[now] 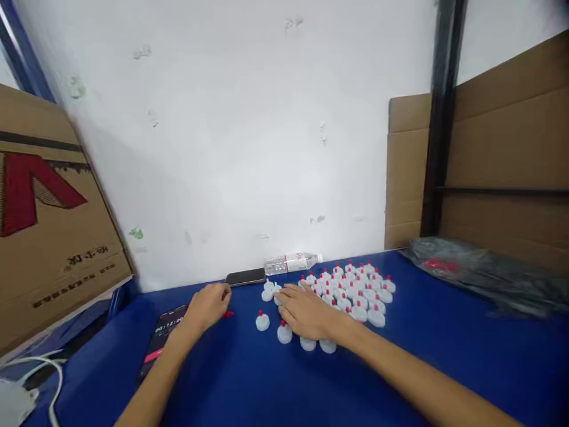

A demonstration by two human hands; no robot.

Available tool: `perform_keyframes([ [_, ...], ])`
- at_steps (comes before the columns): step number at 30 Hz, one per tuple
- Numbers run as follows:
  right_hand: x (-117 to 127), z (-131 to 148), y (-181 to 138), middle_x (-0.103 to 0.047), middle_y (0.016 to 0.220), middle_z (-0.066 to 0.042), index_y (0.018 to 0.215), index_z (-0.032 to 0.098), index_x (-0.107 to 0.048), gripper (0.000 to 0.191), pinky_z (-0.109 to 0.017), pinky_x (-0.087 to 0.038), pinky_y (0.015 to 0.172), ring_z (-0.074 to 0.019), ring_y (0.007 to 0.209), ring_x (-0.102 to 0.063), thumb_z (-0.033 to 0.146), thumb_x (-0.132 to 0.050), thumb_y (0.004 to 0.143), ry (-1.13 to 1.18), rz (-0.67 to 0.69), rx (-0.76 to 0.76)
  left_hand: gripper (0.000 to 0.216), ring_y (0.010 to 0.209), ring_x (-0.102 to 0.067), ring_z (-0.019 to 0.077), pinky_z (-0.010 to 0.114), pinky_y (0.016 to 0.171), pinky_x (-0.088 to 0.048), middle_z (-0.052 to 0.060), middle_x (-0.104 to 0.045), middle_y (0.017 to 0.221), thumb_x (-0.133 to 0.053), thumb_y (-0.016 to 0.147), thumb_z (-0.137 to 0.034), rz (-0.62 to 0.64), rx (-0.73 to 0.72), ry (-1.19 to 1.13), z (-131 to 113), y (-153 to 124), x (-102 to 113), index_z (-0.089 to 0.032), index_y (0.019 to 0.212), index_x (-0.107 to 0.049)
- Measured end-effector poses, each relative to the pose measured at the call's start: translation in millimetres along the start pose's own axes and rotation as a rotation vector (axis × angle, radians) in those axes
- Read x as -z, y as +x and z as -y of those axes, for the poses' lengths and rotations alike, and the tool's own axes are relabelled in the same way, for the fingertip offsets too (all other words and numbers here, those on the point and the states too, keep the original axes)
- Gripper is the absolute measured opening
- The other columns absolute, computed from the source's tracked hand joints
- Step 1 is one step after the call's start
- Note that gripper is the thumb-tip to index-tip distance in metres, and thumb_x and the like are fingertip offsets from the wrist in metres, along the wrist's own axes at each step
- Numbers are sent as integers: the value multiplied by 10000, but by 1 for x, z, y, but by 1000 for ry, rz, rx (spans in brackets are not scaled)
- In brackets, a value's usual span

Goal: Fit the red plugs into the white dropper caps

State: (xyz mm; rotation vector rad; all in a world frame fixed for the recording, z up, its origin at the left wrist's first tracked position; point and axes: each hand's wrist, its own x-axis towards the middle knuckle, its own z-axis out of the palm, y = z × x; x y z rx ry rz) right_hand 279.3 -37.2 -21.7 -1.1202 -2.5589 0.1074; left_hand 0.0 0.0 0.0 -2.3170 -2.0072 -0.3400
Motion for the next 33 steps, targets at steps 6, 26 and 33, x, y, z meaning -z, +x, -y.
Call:
perform_keyframes([
  [6,3,5,-3,-529,1422,-159,1392,139,-492,463,-628,-256,1127,-312,1357,-427,310,-270,1024,12,-57,5,152,811,-654,205,261,700,-440,33,-716,871,-565,779,-296,147,-112,-99,14,0,5,-219,821,-690],
  [26,19,2,5,-703,1042,-38,1049,229,-649,144,-354,-470,841,-208,924,-657,301,-580,945,89,-601,-54,263,809,-689,228,306,741,-515,57,-751,840,-611,823,-431,-83,-186,-572,-30,-10,19,-192,829,-720],
  [33,16,-3,4,-658,999,-18,1041,232,-572,149,-283,-402,646,-153,723,-613,151,-555,918,-50,-480,73,320,722,-688,202,312,704,-545,62,-758,882,-621,855,-442,-98,-200,-793,-62,-16,4,-179,996,-736],
])
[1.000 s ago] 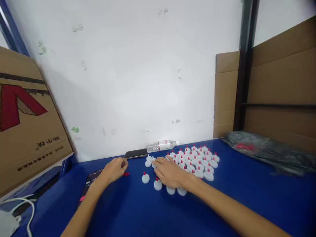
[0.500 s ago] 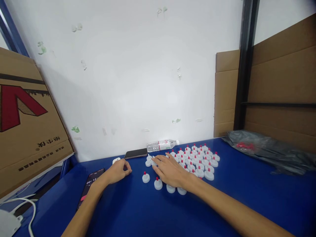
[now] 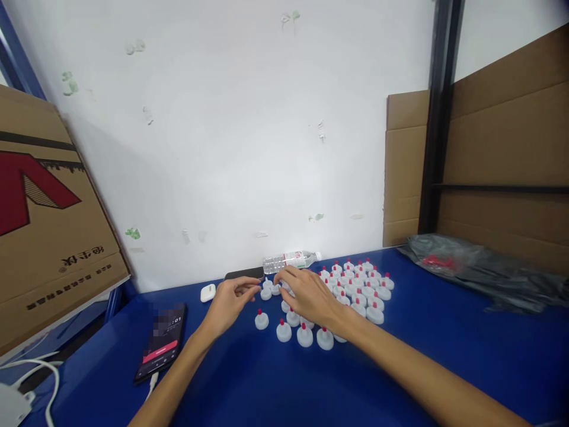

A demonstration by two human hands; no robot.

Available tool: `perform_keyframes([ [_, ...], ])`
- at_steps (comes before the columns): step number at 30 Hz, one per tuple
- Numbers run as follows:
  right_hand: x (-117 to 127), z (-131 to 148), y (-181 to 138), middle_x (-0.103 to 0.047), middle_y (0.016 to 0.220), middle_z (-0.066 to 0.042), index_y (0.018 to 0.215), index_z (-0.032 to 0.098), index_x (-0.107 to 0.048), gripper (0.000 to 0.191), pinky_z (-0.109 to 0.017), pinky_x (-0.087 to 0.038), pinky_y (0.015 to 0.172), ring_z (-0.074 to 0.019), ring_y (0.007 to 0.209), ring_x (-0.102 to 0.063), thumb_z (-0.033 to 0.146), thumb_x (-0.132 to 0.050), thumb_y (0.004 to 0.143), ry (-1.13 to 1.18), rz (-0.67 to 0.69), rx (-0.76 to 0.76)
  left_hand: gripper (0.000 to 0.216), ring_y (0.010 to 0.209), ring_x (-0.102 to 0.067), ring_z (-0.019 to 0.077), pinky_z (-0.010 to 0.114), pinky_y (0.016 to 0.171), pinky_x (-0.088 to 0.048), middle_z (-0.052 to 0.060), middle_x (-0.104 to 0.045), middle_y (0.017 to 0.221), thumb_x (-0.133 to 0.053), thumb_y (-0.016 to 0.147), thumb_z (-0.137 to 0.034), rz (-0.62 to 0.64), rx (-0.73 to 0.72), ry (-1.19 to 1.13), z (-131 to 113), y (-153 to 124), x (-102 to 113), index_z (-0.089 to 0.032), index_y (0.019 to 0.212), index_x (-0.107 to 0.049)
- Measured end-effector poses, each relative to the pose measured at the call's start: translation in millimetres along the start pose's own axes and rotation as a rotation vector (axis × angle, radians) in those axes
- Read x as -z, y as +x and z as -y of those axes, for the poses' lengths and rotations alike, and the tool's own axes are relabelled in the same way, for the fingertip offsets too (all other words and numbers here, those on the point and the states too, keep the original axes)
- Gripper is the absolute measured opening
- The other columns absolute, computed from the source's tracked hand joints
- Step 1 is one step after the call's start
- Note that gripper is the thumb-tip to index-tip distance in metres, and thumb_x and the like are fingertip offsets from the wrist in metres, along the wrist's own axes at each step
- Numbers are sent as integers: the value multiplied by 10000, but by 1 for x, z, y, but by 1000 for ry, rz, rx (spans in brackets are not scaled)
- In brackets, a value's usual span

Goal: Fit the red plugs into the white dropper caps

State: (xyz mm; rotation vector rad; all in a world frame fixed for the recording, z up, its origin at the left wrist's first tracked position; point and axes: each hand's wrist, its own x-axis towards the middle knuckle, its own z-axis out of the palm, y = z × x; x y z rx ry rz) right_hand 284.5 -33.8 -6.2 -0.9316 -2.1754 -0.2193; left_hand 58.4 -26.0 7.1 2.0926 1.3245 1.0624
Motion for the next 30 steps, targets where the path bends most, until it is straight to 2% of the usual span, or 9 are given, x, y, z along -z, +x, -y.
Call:
perform_keyframes([
  [6,-2,0,0,-625,805,25,949,230,-469,232,-280,-344,661,-172,715,-580,156,-668,854,5,63,53,285,882,-660,201,269,691,-523,56,-735,1023,-572,914,-408,0,-160,40,-7,-6,-14,-239,1047,-759],
  [9,-3,-2,0,-603,776,32,896,231,-452,220,-283,-347,702,-166,714,-564,178,-664,872,12,56,97,284,829,-652,185,244,627,-498,58,-729,996,-567,920,-402,8,-181,45,-12,-8,-19,-239,1050,-761],
  [14,-4,-3,1,-594,765,19,843,223,-459,169,-283,-370,726,-160,721,-555,221,-606,926,20,13,173,301,646,-610,155,240,549,-471,53,-737,872,-626,867,-445,-56,-104,-40,-19,-9,-21,-196,953,-773],
  [18,-3,-4,2,-631,763,2,823,215,-495,149,-304,-403,754,-167,740,-597,228,-574,949,11,-51,252,323,601,-600,157,221,451,-419,57,-730,802,-688,803,-466,-53,8,-161,-23,-9,-18,-163,894,-754],
  [20,-2,-5,3,-686,852,-27,850,211,-532,113,-312,-423,801,-174,844,-641,172,-538,956,25,-92,306,358,590,-588,146,204,416,-396,55,-711,797,-720,774,-466,-58,15,-249,-24,-8,-18,-156,952,-733],
  [22,0,-4,2,-723,980,-45,879,213,-565,146,-319,-430,867,-174,999,-652,103,-502,950,63,-151,346,469,618,-591,136,192,406,-402,66,-701,915,-749,752,-462,-60,6,-359,-25,-8,-18,-169,1113,-682],
  [24,0,0,1,-733,1048,-38,839,219,-572,190,-323,-433,904,-167,1090,-640,85,-491,947,135,-220,337,597,692,-620,146,189,417,-427,95,-676,1087,-754,754,-460,-24,7,-468,-28,-10,-17,-194,1266,-600],
  [26,-1,7,0,-744,1024,-29,746,219,-540,234,-328,-441,908,-167,1099,-647,123,-502,957,243,-286,273,617,768,-651,177,195,445,-448,128,-666,1147,-733,781,-466,87,29,-553,-34,-13,-17,-183,1306,-575],
  [30,-4,23,-3,-756,912,-13,627,214,-424,343,-332,-445,887,-173,1070,-668,140,-498,953,440,-379,190,508,697,-667,185,199,446,-423,139,-713,941,-659,839,-500,333,49,-681,-43,-20,-19,-115,1171,-667],
])
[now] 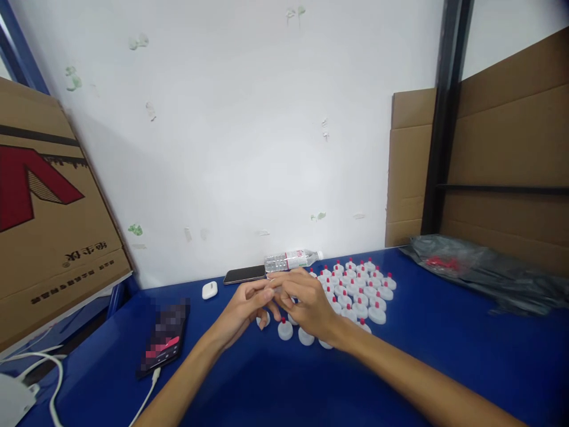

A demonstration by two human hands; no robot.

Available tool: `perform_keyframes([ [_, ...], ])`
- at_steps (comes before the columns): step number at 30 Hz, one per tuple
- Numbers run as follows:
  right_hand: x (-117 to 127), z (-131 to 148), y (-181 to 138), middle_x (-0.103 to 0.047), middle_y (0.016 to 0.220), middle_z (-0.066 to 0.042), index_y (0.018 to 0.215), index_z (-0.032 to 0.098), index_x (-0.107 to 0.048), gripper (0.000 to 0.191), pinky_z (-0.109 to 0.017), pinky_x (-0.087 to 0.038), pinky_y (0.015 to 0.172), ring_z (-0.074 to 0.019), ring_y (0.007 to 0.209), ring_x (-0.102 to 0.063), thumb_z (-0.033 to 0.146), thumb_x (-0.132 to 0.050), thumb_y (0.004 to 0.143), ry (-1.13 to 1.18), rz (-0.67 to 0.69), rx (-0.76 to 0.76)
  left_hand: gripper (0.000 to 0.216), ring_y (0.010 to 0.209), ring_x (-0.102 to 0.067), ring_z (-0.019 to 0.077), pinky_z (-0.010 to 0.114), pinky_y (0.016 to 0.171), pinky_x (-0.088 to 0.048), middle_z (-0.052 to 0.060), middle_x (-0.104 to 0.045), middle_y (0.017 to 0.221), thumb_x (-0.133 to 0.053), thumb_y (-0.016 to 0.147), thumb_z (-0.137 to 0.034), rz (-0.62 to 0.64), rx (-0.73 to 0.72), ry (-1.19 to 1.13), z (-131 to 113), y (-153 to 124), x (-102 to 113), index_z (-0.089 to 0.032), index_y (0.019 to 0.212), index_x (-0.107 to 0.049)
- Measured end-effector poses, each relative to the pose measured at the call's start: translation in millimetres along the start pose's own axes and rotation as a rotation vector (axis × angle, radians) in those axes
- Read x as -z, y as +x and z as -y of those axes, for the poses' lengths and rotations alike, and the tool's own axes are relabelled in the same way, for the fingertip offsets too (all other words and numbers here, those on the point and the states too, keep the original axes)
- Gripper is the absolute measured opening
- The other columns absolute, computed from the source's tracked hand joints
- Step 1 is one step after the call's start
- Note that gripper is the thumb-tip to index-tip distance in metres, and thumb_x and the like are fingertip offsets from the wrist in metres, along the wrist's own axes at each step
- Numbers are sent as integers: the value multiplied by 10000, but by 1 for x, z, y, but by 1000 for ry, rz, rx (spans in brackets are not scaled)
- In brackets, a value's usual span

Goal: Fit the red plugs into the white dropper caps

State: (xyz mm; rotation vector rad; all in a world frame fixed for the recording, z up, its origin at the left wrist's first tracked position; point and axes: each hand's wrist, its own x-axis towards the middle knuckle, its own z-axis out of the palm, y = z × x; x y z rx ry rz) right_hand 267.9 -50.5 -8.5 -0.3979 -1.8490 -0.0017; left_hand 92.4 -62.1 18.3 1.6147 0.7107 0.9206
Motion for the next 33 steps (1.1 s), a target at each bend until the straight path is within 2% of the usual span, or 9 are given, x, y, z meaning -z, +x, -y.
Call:
perform_keyframes([
  [3,-3,6,-1,-753,850,6,603,210,-368,369,-354,-424,925,-165,984,-693,137,-477,948,38,-6,-29,477,657,-669,188,200,440,-407,105,-710,804,-661,843,-466,21,-43,-32,1,-1,-3,-108,1159,-677],
  [7,-3,7,-1,-732,775,24,591,207,-333,390,-399,-370,1008,-152,849,-697,159,-508,936,-20,56,-79,472,565,-670,172,206,449,-395,64,-712,714,-665,841,-451,1,-55,94,3,0,1,-117,1175,-683],
  [13,-3,9,0,-750,878,37,641,208,-416,317,-393,-324,1042,-148,979,-685,110,-526,922,-101,122,-41,479,516,-661,173,217,429,-391,82,-716,718,-639,834,-528,-11,-49,236,3,2,9,-95,1019,-727],
  [15,-2,9,2,-749,951,20,718,221,-497,231,-403,-310,1056,-157,1017,-670,122,-536,923,-176,149,-53,497,546,-656,176,222,445,-406,63,-700,688,-624,839,-544,-75,-63,270,3,3,10,-103,1051,-711],
  [18,4,3,6,-721,1067,-11,839,231,-560,99,-429,-272,1093,-180,1057,-640,181,-583,920,-283,150,-71,541,648,-660,186,214,453,-422,56,-711,776,-638,826,-548,-256,-77,327,7,6,12,-131,1171,-650],
  [20,11,-4,8,-711,1013,-15,867,231,-559,67,-439,-263,1104,-184,1015,-641,219,-590,926,-321,116,-76,568,739,-667,206,210,451,-431,69,-719,865,-635,820,-555,-338,-57,363,11,9,18,-149,1217,-613],
  [23,20,-15,10,-660,804,8,837,225,-533,114,-433,-300,1083,-164,821,-633,211,-521,949,-358,47,-73,592,825,-667,225,212,457,-438,85,-722,941,-614,821,-578,-379,9,437,21,11,32,-172,1249,-558],
  [28,26,-20,9,-611,727,17,764,225,-509,168,-420,-325,1063,-148,700,-564,136,-481,904,-415,74,-9,616,656,-642,198,233,469,-409,55,-721,793,-622,763,-660,-427,195,642,39,13,51,-156,1115,-589],
  [33,22,-13,9,-625,736,12,768,223,-540,168,-412,-332,1052,-147,708,-560,137,-476,897,-403,137,55,632,561,-578,164,255,505,-424,30,-678,712,-644,713,-682,-394,241,649,40,13,51,-128,1016,-672],
])
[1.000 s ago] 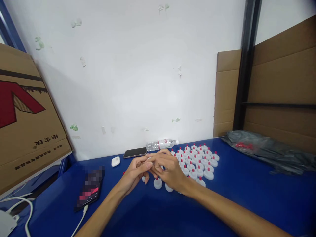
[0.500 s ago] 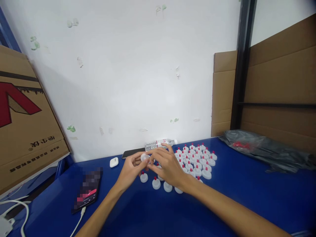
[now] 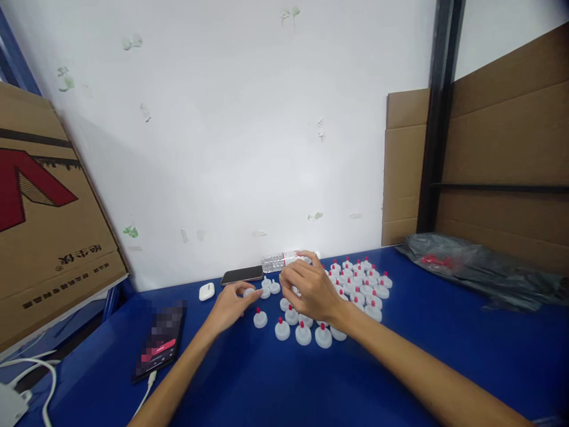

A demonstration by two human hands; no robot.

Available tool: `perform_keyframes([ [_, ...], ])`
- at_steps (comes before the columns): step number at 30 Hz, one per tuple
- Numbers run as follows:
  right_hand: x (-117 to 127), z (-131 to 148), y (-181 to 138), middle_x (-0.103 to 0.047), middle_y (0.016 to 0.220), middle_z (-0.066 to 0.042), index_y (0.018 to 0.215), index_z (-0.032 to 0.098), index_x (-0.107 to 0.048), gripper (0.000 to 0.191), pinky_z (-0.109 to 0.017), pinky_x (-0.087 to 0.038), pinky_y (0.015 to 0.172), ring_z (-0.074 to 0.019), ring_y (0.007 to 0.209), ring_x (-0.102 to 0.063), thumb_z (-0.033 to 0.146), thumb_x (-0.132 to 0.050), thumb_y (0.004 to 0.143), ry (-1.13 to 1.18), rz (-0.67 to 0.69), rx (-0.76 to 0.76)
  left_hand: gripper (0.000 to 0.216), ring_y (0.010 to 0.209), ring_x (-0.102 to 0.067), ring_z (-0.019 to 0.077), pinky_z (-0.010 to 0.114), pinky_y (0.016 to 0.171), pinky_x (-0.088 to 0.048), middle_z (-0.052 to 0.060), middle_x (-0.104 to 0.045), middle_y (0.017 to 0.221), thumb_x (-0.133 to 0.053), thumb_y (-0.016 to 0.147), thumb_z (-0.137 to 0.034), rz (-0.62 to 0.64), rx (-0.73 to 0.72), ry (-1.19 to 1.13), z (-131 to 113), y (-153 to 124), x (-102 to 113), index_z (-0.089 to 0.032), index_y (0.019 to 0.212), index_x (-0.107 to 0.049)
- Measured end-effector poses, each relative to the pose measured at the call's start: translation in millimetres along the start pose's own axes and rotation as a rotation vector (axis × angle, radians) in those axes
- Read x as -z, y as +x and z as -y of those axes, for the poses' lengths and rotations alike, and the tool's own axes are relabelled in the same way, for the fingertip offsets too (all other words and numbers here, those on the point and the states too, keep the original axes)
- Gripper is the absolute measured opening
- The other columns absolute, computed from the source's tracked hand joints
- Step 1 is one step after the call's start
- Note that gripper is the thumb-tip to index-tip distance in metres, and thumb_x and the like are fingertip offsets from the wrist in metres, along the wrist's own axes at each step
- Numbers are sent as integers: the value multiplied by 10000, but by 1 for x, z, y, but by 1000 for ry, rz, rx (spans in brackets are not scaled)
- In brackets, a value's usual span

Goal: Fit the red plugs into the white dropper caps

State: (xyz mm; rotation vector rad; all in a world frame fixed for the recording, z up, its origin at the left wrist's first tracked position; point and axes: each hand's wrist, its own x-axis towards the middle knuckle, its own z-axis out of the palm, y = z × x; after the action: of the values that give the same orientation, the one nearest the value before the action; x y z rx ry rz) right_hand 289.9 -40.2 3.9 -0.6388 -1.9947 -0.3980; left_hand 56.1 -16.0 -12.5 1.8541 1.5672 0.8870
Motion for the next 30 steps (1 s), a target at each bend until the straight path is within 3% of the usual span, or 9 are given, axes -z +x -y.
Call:
perform_keyframes([
  [5,0,2,1,-597,691,17,766,222,-530,186,-410,-342,1037,-142,659,-538,133,-445,906,4,12,45,582,560,-568,170,260,516,-420,28,-664,673,-553,771,-677,101,34,51,-2,-2,-2,-142,927,-721],
  [9,-4,2,-1,-574,671,23,752,220,-510,188,-396,-354,1021,-137,642,-517,126,-440,899,7,24,72,489,628,-604,192,265,569,-427,38,-688,745,-471,847,-584,101,-80,189,2,-1,-6,-171,867,-732],
  [15,-7,2,-3,-570,673,26,755,220,-508,175,-390,-351,1008,-138,637,-498,129,-446,891,15,49,92,395,928,-640,269,317,796,-442,77,-714,905,-388,903,-404,-86,-198,439,6,2,3,-207,882,-730],
  [17,-7,1,-3,-566,677,23,760,217,-509,167,-390,-348,1000,-141,646,-495,134,-452,893,12,72,86,373,909,-648,259,306,767,-434,77,-720,936,-373,911,-369,-173,-197,506,6,4,15,-216,910,-713],
  [20,-8,0,-3,-568,698,14,764,211,-507,161,-384,-347,986,-146,678,-492,125,-456,890,2,127,27,303,763,-652,235,279,652,-404,54,-715,827,-412,895,-362,-241,-78,585,9,6,34,-228,936,-680],
  [25,-10,0,-4,-628,831,-29,836,201,-540,118,-387,-353,949,-179,814,-541,169,-474,928,-26,220,-108,212,834,-668,269,285,650,-421,105,-725,906,-520,835,-345,-139,142,617,22,11,58,-202,869,-673],
  [30,-13,-6,-8,-658,945,-45,948,208,-597,172,-423,-329,996,-209,949,-565,254,-438,997,-30,283,-179,241,640,-656,228,266,520,-464,58,-682,680,-633,763,-414,105,253,473,32,11,64,-180,813,-661],
])
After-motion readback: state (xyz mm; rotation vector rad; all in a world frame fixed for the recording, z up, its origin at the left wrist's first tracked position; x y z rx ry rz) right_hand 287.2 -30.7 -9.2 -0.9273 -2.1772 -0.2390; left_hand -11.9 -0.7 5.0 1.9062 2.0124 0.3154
